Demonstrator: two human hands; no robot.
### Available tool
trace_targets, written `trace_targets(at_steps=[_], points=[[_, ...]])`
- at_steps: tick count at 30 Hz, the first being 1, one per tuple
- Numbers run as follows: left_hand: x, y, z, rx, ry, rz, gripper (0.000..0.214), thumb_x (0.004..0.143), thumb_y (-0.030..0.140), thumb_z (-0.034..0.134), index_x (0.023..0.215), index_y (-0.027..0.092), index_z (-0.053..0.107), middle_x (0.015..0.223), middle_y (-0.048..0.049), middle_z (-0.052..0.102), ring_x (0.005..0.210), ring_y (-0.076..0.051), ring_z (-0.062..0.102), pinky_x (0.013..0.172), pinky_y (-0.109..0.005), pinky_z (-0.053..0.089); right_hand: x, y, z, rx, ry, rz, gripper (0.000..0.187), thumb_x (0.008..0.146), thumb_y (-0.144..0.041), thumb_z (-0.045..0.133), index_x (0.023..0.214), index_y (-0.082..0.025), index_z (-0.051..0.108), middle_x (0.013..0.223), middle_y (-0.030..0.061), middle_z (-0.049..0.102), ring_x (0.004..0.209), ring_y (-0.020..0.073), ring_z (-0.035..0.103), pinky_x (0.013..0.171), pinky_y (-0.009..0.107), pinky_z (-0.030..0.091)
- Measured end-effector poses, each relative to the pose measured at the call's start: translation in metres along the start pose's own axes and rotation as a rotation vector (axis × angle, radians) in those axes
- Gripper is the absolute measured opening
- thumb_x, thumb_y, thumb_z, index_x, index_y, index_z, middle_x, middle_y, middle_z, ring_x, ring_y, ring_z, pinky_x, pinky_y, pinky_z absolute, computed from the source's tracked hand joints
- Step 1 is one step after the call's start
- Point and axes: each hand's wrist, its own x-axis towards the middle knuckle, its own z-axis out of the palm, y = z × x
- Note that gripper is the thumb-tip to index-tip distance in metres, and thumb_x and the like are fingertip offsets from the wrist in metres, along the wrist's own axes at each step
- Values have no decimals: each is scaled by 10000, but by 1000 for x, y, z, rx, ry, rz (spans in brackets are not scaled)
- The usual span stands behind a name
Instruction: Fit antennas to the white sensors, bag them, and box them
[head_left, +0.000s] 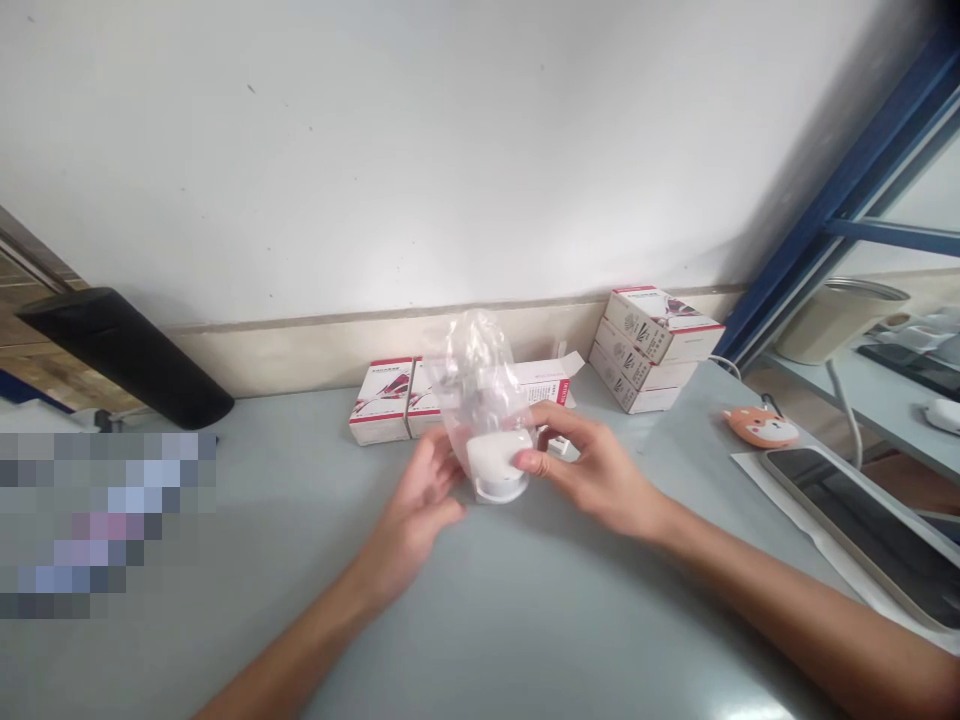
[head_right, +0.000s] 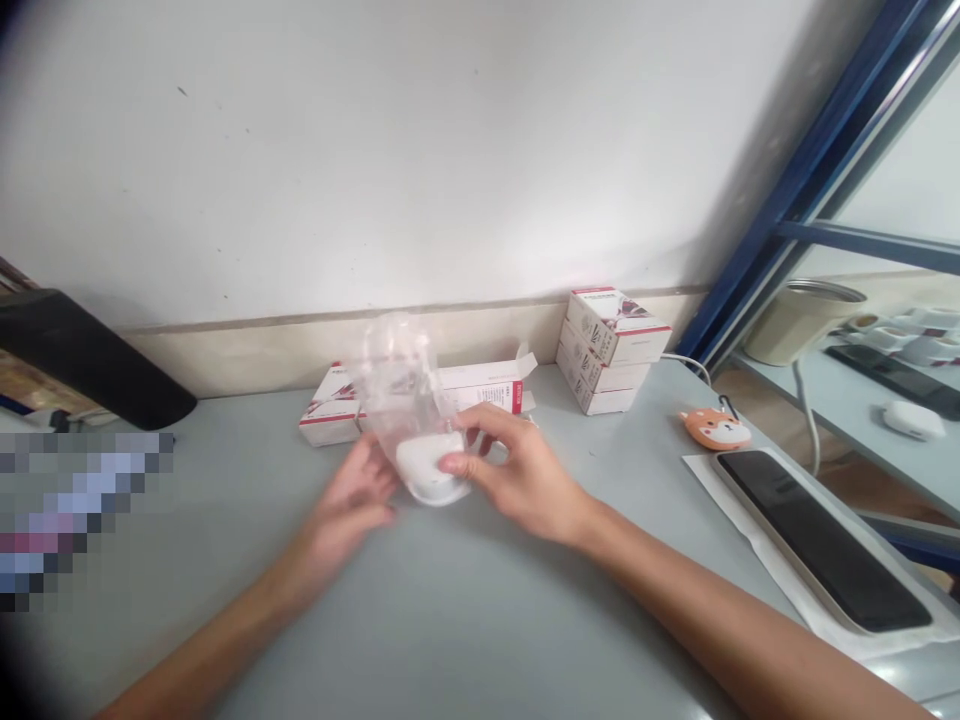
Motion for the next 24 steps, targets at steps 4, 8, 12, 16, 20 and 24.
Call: trace_targets(at_steps=[4,8,12,16,20,24], points=[[-5,12,7,199,62,85,522,957,340,719,1458,326,573,1568,-62,569,1475,-328,480,1186,-411,401,2,6,-3,-77,-133,-9,226,975,-425,725,1149,-281,720,1125,46,731,990,233,610,901,397,485],[-1,7,5,399,88,4,395,985,422,689,1355,285,670,1444,-88,674,1333,-335,609,1096,-409,473,2,14,-8,-143,-288,15,241,955,-440,742,1132,-278,731,1130,60,729,1038,278,626,916,440,506],[2,-4,-5,517,37,-22,433,908,411,777,1324,303,722,1413,-83,694,1336,-383,595,1148,-470,428,2,12,-11,-125,-278,20,402,909,-471,795,1233,-264,679,1176,70,713,1037,271,620,904,423,511],[-4,0,0,504,53,50,545,876,351,814,1402,320,674,1483,-81,643,1414,-389,526,1205,-489,375,3,10,-8,-129,-256,0,285,951,-486,747,1100,-248,700,1094,54,731,969,245,618,857,384,494],[-5,8,8,366,51,70,566,912,357,787,1447,310,608,1471,-83,652,1382,-345,570,1151,-437,445,1,15,-1,-163,-317,-4,321,966,-484,729,1204,-270,698,1243,77,712,1073,284,638,926,426,509],[-1,1,6,416,95,-41,429,911,456,777,1282,255,700,1287,-94,747,1188,-344,679,988,-440,533,-5,20,7,-302,-330,-46,416,918,-449,792,1281,-281,678,1366,103,657,1204,334,602,1008,493,495]])
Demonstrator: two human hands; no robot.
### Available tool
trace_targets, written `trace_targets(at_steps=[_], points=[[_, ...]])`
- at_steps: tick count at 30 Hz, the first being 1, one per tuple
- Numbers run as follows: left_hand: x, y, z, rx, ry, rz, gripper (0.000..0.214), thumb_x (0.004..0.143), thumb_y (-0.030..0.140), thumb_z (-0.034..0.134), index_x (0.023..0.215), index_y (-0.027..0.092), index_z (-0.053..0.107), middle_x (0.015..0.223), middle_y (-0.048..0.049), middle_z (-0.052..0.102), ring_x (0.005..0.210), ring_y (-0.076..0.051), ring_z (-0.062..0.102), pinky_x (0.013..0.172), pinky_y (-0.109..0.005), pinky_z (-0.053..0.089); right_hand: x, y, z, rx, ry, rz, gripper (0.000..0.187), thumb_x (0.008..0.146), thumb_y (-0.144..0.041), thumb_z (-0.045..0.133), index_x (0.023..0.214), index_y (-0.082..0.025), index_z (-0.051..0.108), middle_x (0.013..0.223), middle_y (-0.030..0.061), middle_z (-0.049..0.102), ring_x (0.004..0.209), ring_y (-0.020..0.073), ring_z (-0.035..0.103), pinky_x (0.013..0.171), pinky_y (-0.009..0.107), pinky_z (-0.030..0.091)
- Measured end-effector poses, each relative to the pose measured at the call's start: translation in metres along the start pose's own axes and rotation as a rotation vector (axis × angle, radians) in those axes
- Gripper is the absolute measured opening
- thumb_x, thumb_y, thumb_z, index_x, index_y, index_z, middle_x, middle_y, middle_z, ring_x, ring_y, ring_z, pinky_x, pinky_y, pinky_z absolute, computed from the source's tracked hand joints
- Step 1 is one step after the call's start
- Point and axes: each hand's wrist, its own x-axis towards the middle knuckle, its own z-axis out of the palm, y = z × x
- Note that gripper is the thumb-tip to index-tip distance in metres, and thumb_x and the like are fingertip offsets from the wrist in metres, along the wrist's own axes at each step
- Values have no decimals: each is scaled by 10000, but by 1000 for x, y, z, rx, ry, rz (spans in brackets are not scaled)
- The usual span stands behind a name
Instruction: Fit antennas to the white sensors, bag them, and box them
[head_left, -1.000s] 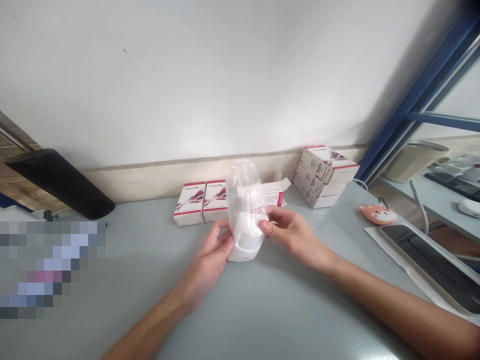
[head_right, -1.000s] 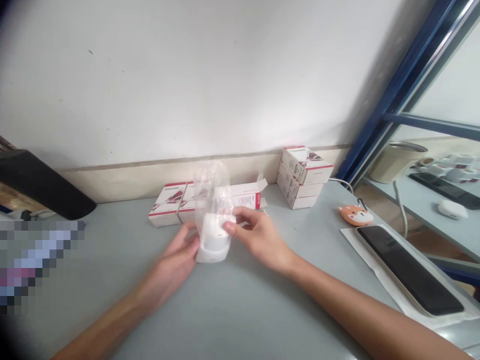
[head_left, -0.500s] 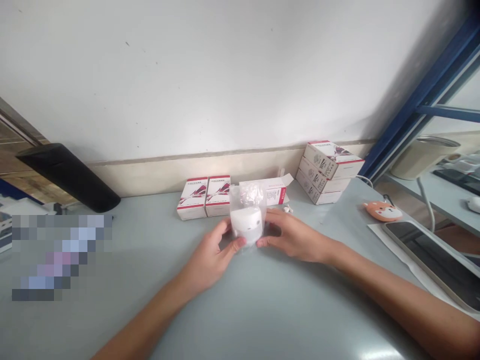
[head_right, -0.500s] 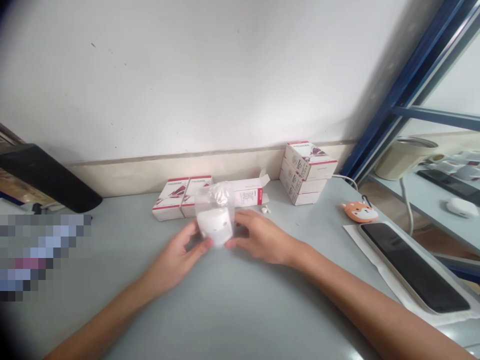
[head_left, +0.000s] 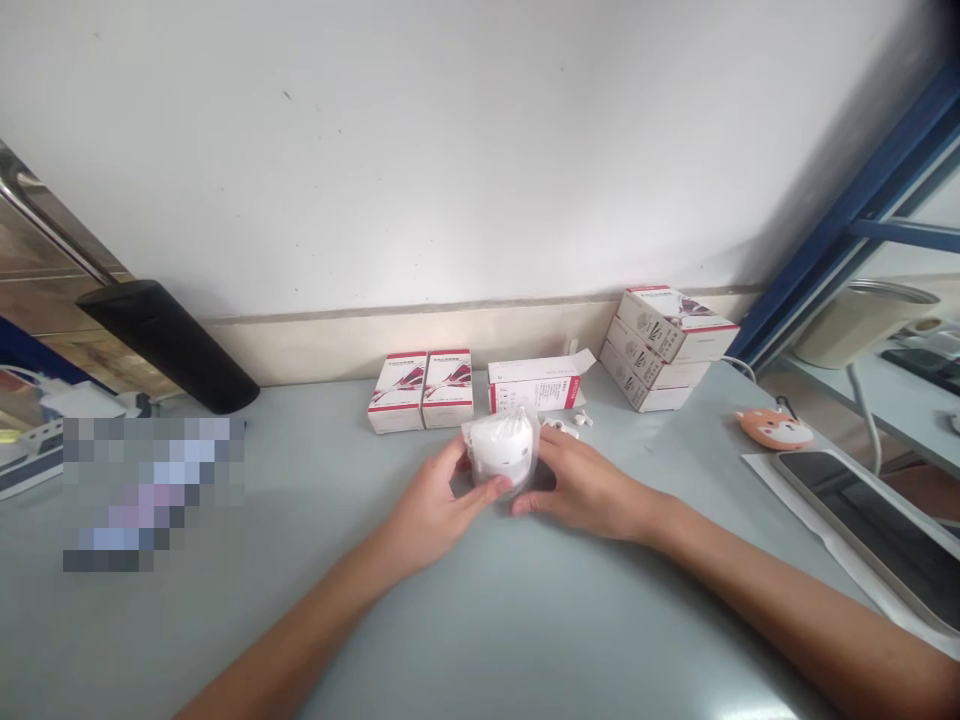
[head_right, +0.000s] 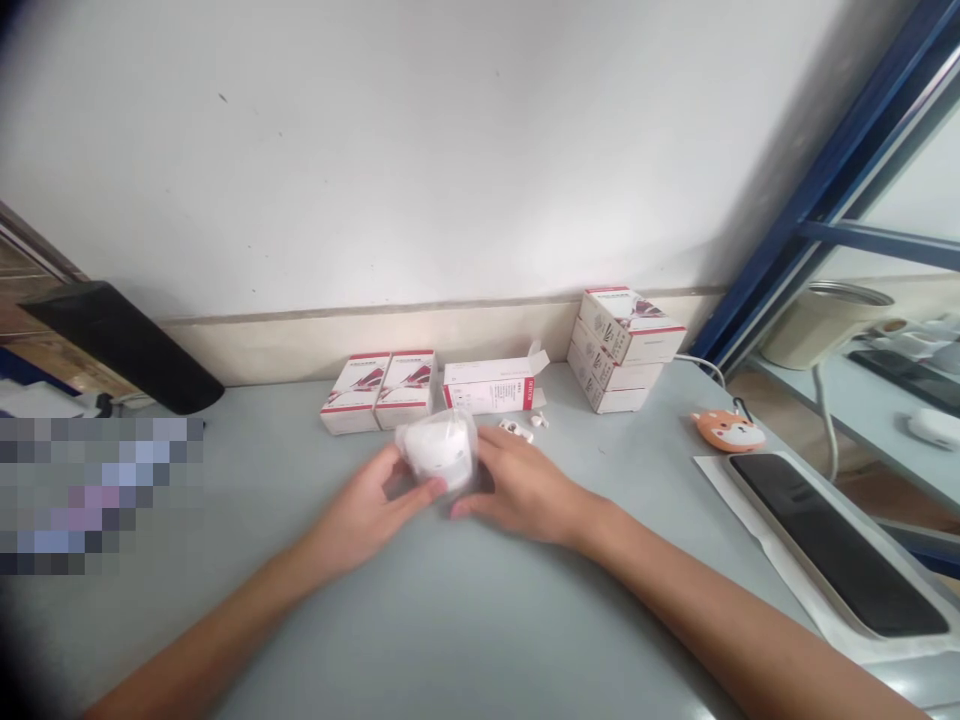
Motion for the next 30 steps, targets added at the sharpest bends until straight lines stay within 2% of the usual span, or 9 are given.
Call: trace_targets(at_steps=[3,6,9,13,18,21,24,27,30], points=[[1,-5,-1,43,-8,-44,425,857,478,825,1190,228,737,1174,-97,781,1097,-356,705,919,-456,551,-2,0,5,-86,23,-7,367,901,-408,803,1230,-279,705,1286,116,668,1161,343,605,969,510,510],[1,-2,-1,-16,8,-55,428,847,475,838,1174,215,747,1169,-109,794,1107,-364,717,943,-465,553,-2,0,6,-74,49,26,279,923,-402,766,1159,-262,714,1148,106,691,1020,306,622,883,480,523],[5,6,-2,-233,84,-79,422,882,474,812,1193,197,743,1252,-127,781,1209,-369,701,1038,-470,536,0,-2,0,117,44,109,306,977,-413,692,1242,-262,670,1001,55,707,830,228,606,754,396,511],[10,15,-4,-594,108,-88,420,977,428,720,1330,202,692,1438,-128,698,1366,-338,626,1170,-491,476,1,-13,-9,310,172,131,302,1017,-398,628,1290,-270,649,901,12,675,807,196,596,758,359,497],[8,23,-5,-873,82,-158,459,1029,372,655,1469,255,596,1570,-90,599,1494,-293,516,1200,-476,496,2,-22,-7,413,406,164,277,1022,-476,616,1214,-277,609,973,18,645,869,186,596,810,355,503],[6,25,-7,-944,56,-211,491,1037,394,634,1501,248,569,1564,-96,604,1500,-300,511,1185,-477,525,3,-21,1,553,343,220,351,1007,-533,633,1235,-277,553,1015,19,648,858,177,613,789,349,515],[5,26,-7,-962,-6,-238,515,1043,416,612,1527,252,547,1560,-103,606,1490,-320,522,1183,-511,527,4,-18,7,652,258,208,326,1006,-526,636,1168,-248,584,931,14,664,815,174,630,756,342,516],[6,25,-5,-989,-13,-216,504,1049,403,601,1533,277,542,1575,-80,594,1505,-298,506,1230,-498,477,4,-15,7,648,328,225,239,999,-459,647,1069,-231,627,844,7,672,770,169,625,739,336,506],[8,24,-5,-993,34,-187,483,1048,407,603,1516,295,559,1583,-57,588,1517,-272,489,1247,-465,453,4,-13,4,674,424,282,224,1016,-417,579,1143,-246,649,941,23,704,766,170,651,721,340,518]])
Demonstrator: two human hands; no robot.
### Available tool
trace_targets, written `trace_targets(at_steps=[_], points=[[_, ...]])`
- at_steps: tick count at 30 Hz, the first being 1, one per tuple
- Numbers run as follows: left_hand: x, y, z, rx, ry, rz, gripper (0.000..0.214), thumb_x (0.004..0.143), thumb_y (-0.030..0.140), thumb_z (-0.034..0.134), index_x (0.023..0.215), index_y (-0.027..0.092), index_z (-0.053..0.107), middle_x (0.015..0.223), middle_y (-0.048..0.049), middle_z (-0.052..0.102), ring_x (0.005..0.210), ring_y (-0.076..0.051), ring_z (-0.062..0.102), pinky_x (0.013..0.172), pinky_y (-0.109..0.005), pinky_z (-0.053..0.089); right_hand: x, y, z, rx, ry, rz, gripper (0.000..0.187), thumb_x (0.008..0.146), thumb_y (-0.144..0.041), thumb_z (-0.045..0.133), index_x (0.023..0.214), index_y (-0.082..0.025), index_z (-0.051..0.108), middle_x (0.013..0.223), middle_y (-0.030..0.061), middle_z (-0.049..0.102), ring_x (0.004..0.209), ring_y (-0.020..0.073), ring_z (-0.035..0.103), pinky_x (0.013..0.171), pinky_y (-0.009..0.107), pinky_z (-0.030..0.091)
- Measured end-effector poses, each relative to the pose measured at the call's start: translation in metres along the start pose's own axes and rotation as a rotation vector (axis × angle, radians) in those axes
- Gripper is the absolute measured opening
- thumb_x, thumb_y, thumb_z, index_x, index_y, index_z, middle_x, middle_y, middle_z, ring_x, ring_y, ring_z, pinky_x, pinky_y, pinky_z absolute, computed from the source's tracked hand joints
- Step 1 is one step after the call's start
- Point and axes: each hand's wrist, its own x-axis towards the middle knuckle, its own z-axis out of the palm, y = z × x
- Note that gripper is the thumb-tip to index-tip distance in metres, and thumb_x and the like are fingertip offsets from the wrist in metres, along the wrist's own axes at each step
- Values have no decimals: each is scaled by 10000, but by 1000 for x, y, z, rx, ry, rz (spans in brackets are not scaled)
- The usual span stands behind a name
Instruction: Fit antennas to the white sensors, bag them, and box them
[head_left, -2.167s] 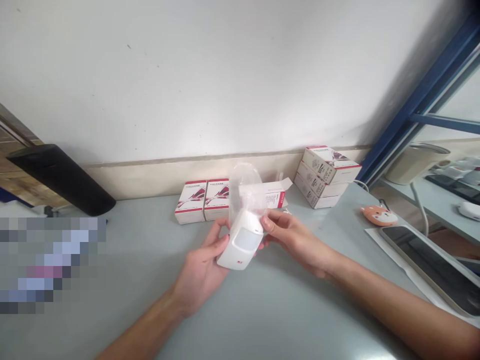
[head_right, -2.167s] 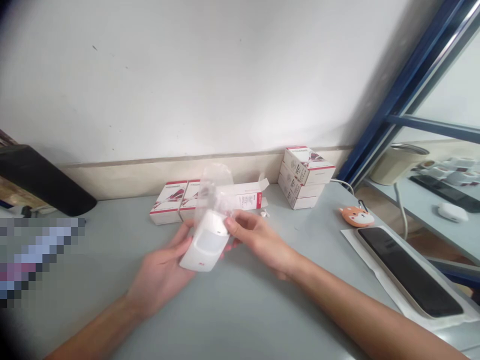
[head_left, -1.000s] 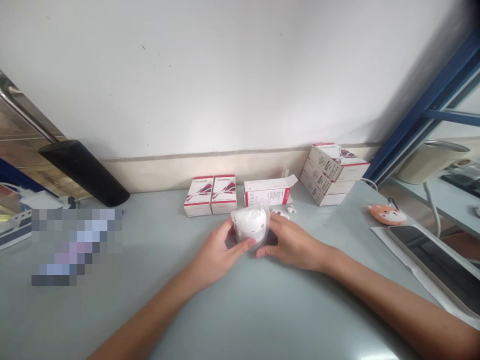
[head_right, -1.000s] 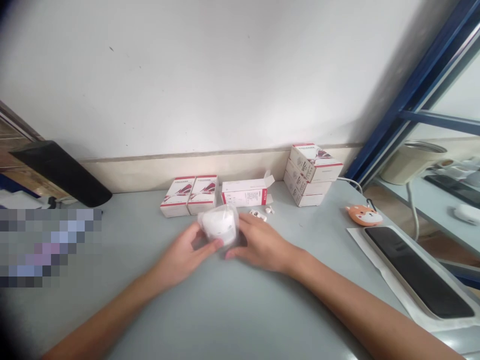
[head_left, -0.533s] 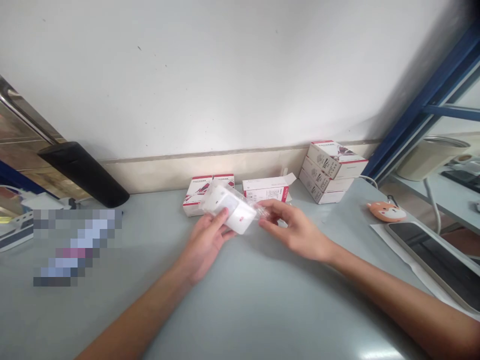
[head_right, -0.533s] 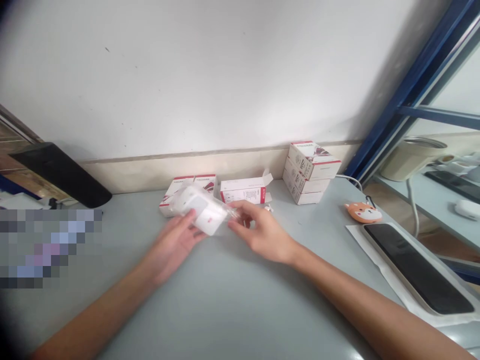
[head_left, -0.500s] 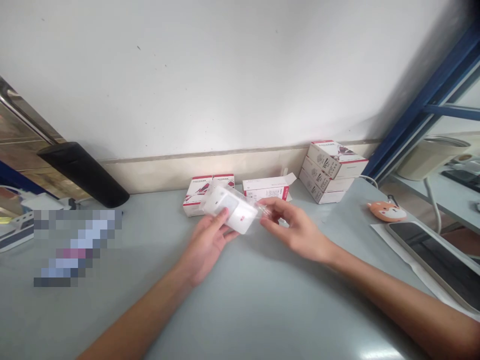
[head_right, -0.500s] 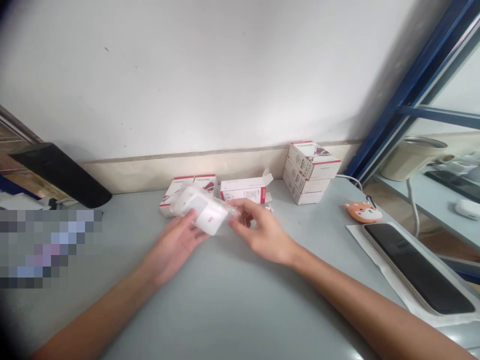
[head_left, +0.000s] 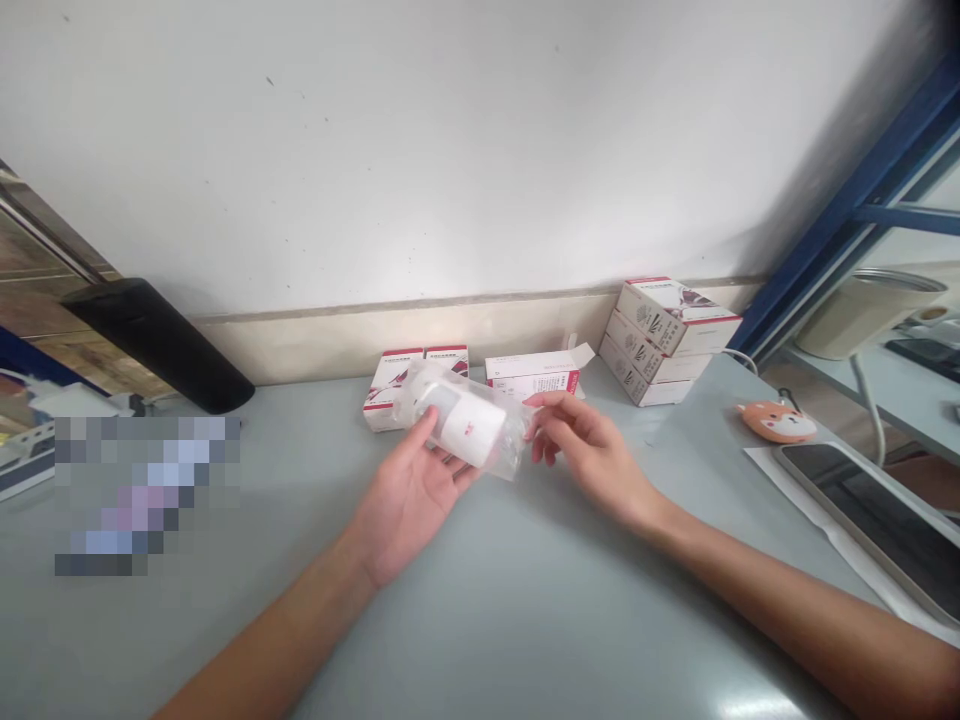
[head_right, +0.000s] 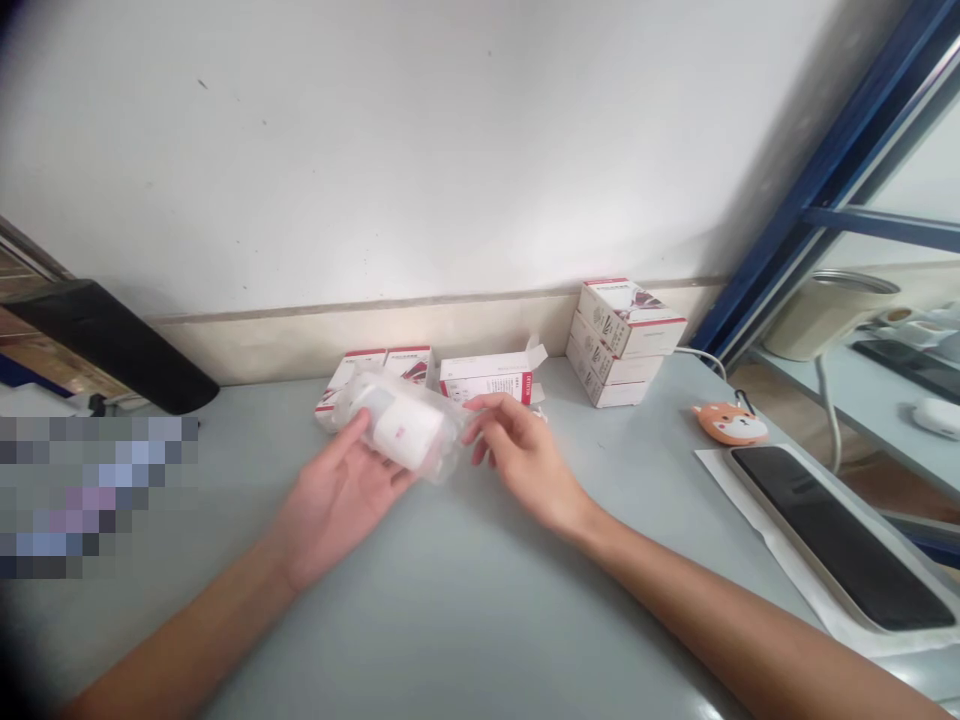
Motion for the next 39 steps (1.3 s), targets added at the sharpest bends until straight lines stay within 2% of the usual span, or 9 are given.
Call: trace_targets(at_steps=[5,11,16,18,20,24,29,33,39], points=[[0,-1,-1,84,-12,32,487,1051,388,607,1522,283,542,1587,-69,580,1505,-281,498,1225,-465,452,-6,-2,9,259,-155,139,468,998,-580,611,1378,-323,519,1169,50,665,878,203,728,751,386,616],[-3,-7,0,323,-47,85,649,1022,424,649,1603,278,399,1539,-140,603,1418,-349,573,1161,-514,473,-10,-2,19,175,-6,62,380,893,-554,779,944,-216,613,847,22,671,746,171,647,666,350,600],[-6,-5,-9,726,66,394,1075,832,286,879,1614,518,179,1696,-63,374,1433,-322,548,1175,-499,468,0,-5,2,221,80,30,386,865,-503,818,835,-226,552,688,-24,632,611,143,599,607,331,548],[-5,-4,-17,1033,53,587,981,786,255,907,1569,484,362,1748,-45,238,1554,-365,387,1266,-528,355,1,-7,-2,227,36,-1,375,877,-477,811,830,-230,533,669,-35,616,584,136,579,570,311,512],[-3,-4,-25,1379,3,747,699,844,245,849,1456,425,562,1729,-34,275,1612,-376,265,1318,-555,251,0,-10,-2,192,-18,-56,357,899,-468,790,842,-232,529,672,-38,609,568,130,562,553,302,488],[3,-3,-37,1773,-128,876,551,988,227,671,1490,390,513,1639,-60,447,1570,-313,362,1297,-561,312,-4,-13,2,101,-120,-139,314,960,-466,722,872,-229,536,698,-34,588,590,125,546,552,291,474],[2,-1,-37,1800,-245,868,647,983,249,648,1566,336,379,1475,-76,617,1363,-281,588,1152,-476,490,-3,-11,-1,3,-70,-191,241,1011,-447,645,954,-223,578,805,0,616,681,138,562,591,297,482],[-3,1,-31,1785,-181,812,653,993,260,575,1602,297,341,1508,-88,599,1339,-286,604,1121,-450,501,1,-3,-5,-112,54,-150,194,1026,-413,608,1015,-221,594,857,7,634,681,139,561,626,319,474],[-5,4,-22,1438,-27,497,395,1061,447,497,1415,299,591,1406,-48,681,1282,-268,648,1037,-359,535,1,0,-7,-314,107,-152,110,1032,-322,554,971,-238,588,711,-24,587,669,162,551,644,328,420]])
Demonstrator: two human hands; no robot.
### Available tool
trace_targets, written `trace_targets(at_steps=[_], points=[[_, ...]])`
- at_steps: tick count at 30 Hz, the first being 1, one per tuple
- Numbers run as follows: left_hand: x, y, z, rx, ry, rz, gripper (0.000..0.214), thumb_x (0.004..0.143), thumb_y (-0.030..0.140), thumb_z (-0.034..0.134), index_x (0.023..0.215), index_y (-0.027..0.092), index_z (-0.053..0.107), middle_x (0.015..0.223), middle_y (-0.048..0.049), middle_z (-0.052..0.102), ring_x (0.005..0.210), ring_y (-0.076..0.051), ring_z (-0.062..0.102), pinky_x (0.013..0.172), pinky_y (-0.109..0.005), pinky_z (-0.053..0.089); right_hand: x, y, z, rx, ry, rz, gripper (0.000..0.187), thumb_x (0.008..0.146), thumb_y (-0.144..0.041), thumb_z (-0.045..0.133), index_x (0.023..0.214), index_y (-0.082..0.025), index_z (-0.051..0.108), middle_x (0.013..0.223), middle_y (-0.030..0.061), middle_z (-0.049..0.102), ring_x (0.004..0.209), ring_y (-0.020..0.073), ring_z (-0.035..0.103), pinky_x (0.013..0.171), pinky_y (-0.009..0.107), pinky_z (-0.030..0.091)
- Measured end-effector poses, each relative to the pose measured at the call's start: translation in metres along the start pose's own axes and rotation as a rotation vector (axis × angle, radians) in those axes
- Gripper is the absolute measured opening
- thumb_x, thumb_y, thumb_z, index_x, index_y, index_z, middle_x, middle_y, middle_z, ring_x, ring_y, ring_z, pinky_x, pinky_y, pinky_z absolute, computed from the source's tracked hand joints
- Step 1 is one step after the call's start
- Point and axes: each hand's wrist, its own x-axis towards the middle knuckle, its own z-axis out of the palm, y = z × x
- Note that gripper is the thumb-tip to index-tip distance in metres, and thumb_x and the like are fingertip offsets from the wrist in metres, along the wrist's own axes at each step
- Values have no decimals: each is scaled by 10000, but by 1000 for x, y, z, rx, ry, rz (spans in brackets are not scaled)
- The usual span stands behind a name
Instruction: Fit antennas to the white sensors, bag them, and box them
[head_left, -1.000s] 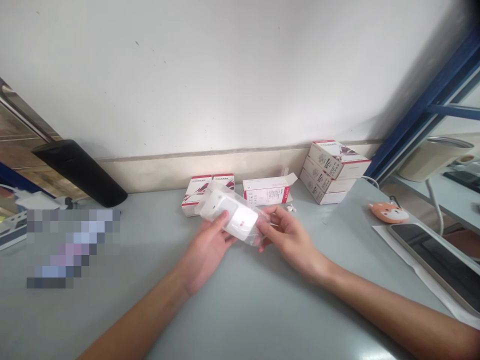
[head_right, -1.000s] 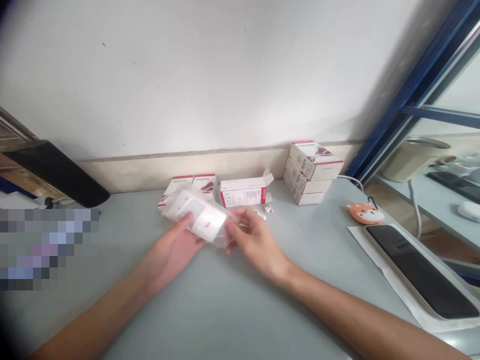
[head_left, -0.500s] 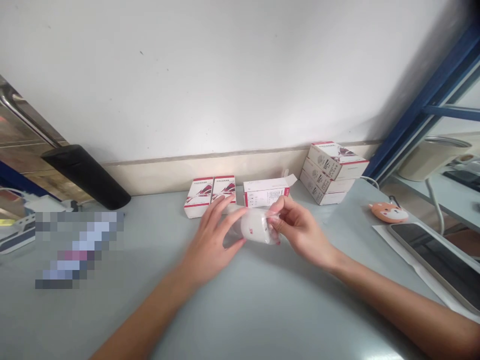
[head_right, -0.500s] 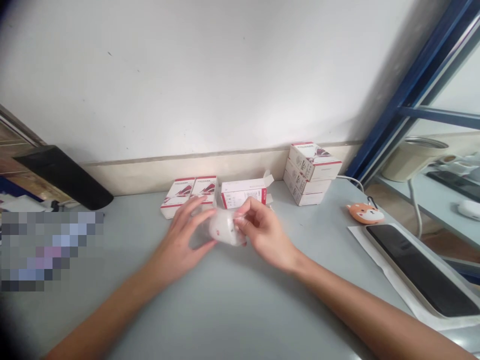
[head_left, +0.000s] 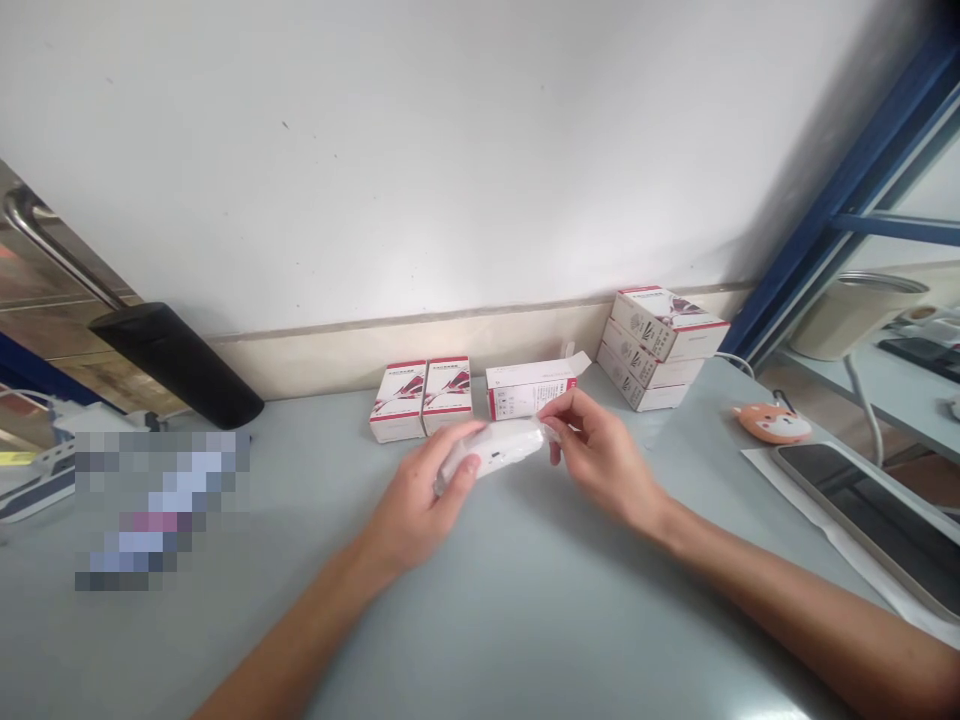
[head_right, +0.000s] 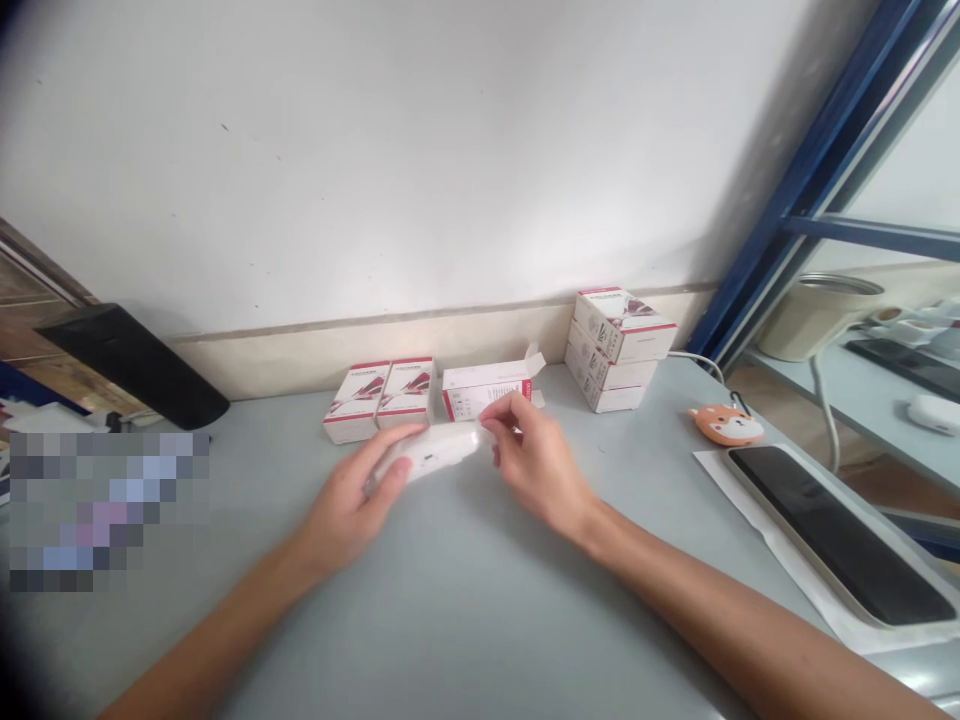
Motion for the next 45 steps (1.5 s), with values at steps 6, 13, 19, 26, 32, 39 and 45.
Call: trace_targets(at_steps=[6,13,19,26,32,39,45], points=[[7,15,1,-542,-85,-425,547,1020,664,477,1343,248,623,823,-17,730,603,-190,701,575,-291,515,-4,-2,4,-101,31,-92,91,1035,-263,512,961,-241,559,763,-14,607,690,163,538,640,315,400],[7,19,-18,-1130,-403,-618,635,1024,650,466,1577,342,421,1095,-101,794,467,-134,659,500,-258,455,-4,-1,5,-128,27,-126,87,1042,-235,480,985,-236,545,870,8,639,768,168,559,699,324,420],[2,15,-19,-1085,-354,-373,572,850,369,824,1357,289,573,1203,-89,764,721,-158,727,692,-279,540,1,3,6,127,-15,63,72,1020,-238,523,966,-226,567,758,-27,571,677,148,512,619,299,395],[10,7,-3,-750,-83,-485,538,953,747,552,979,210,592,623,50,566,452,-98,525,494,-232,413,-14,4,20,253,38,-159,141,1090,-321,506,975,-244,527,833,-9,571,727,151,532,660,303,451],[8,7,0,-775,-100,-641,599,936,798,506,927,213,632,555,67,484,404,-76,381,431,-210,298,-19,-10,13,-93,-14,-614,191,990,-380,718,1077,-256,601,1084,69,554,965,204,599,800,342,564],[20,33,-4,-621,49,-534,574,899,674,672,1217,198,707,938,-67,783,823,-254,729,668,-305,531,-21,-25,11,-655,-186,-633,807,902,-724,674,1597,-387,439,1281,132,614,977,271,690,834,433,618],[81,70,-8,-630,-14,-312,834,908,858,415,1259,153,692,969,-131,795,874,-319,754,672,-359,554,-1,-24,-14,-496,31,-612,740,960,-583,679,1596,-316,411,1179,105,687,909,240,702,731,347,601]])
